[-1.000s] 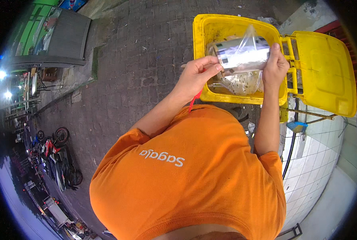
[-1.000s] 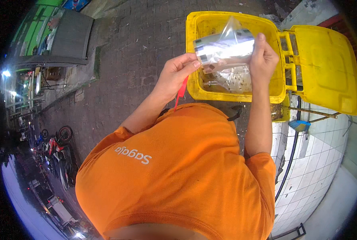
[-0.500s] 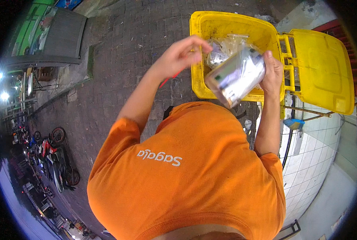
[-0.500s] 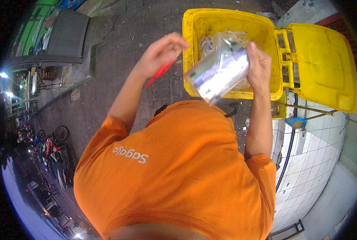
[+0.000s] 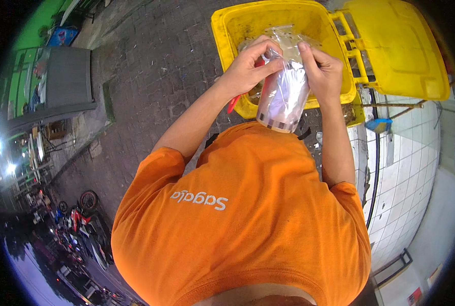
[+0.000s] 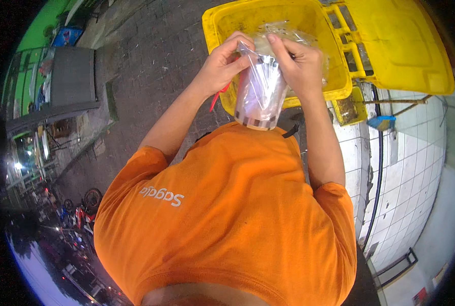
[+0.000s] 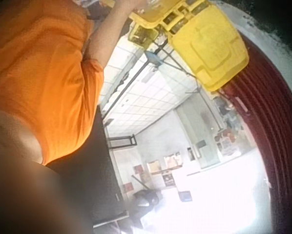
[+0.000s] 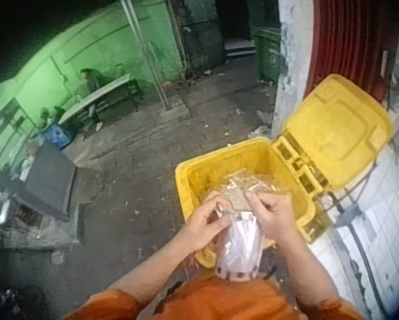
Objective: The person removes a used roll of clear plastic wrap from a dispenser, discards the plastic into a yellow bin, and installs a new roll of brown packing tape into the dispenser. The person then walks to a counter and handles a small plastic cup.
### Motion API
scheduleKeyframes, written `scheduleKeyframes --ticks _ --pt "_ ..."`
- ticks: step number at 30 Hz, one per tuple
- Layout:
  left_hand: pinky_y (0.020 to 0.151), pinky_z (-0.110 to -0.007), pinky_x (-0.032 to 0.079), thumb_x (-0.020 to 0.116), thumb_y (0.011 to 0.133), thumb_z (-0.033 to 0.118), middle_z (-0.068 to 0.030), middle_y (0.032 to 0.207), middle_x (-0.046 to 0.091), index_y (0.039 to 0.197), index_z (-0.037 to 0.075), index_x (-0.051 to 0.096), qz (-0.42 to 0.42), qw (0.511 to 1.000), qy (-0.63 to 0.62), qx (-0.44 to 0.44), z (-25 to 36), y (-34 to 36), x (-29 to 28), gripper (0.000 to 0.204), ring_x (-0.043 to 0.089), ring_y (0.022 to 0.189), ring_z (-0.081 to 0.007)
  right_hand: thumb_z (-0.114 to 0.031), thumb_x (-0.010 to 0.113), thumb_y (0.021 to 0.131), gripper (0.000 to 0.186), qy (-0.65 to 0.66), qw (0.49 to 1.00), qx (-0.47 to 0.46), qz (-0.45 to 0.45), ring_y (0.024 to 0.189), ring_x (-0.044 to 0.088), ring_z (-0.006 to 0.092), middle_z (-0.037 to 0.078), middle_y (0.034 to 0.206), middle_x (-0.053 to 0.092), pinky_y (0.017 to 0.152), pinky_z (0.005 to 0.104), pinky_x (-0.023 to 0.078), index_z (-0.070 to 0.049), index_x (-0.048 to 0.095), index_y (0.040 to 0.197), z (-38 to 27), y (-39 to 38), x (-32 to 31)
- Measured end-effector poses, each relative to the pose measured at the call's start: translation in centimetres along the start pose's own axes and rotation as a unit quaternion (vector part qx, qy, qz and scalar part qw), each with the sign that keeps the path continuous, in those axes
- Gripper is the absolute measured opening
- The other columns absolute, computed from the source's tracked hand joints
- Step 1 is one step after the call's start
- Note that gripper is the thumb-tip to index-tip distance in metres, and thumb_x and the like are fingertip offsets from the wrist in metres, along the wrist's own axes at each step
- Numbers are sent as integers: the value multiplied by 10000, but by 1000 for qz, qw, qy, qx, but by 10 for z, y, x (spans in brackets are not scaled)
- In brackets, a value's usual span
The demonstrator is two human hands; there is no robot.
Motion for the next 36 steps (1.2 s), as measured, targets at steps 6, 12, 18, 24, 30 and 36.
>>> scheduleKeyframes --ticks 6,12,18,24,30,36 --pt "719 -303 475 662 961 235 -81 852 623 994 -9 647 87 995 21 -34 11 -3 18 247 611 805 -189 -355 642 992 542 131 982 114 -73 539 339 36 -83 547 406 465 277 262 -22 527 580 20 -5 11" --pt "572 -324 474 689 944 261 -112 719 661 883 -15 682 193 957 217 29 29 -10 17 283 638 623 -189 -348 627 997 567 69 988 125 -63 509 324 48 -55 495 379 462 290 268 -11 506 557 21 -7 17" --pt "548 -328 469 691 937 242 -133 655 637 854 -17 675 206 959 196 14 29 -8 11 273 627 570 -202 -353 608 985 556 71 981 165 -68 491 332 57 -35 479 410 463 313 294 -13 527 553 13 3 20" --pt "524 -256 421 651 983 231 3 616 617 854 -29 693 213 953 213 -31 16 1 10 293 523 602 -27 -355 596 976 543 100 968 228 -27 474 364 74 -20 479 432 476 311 321 -21 546 551 15 3 19" --pt "484 -337 419 693 940 277 -139 559 582 770 -35 663 222 945 240 -32 11 6 7 356 531 474 -160 -333 574 988 519 31 961 272 -28 479 419 85 -5 492 483 497 304 359 -2 588 589 0 -5 20" --pt "455 -280 325 633 999 274 37 527 489 625 4 581 169 979 1 -113 -30 -1 0 464 415 498 -53 -303 581 1001 407 142 945 294 30 587 491 87 16 595 554 594 269 400 3 664 746 9 -31 16"
Point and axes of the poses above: each hand's wrist, its own y-axis towards the middle knuckle, its own x-axis out of the palm, z = x × y, the point moved 3 cm from there along y, towards the middle knuckle
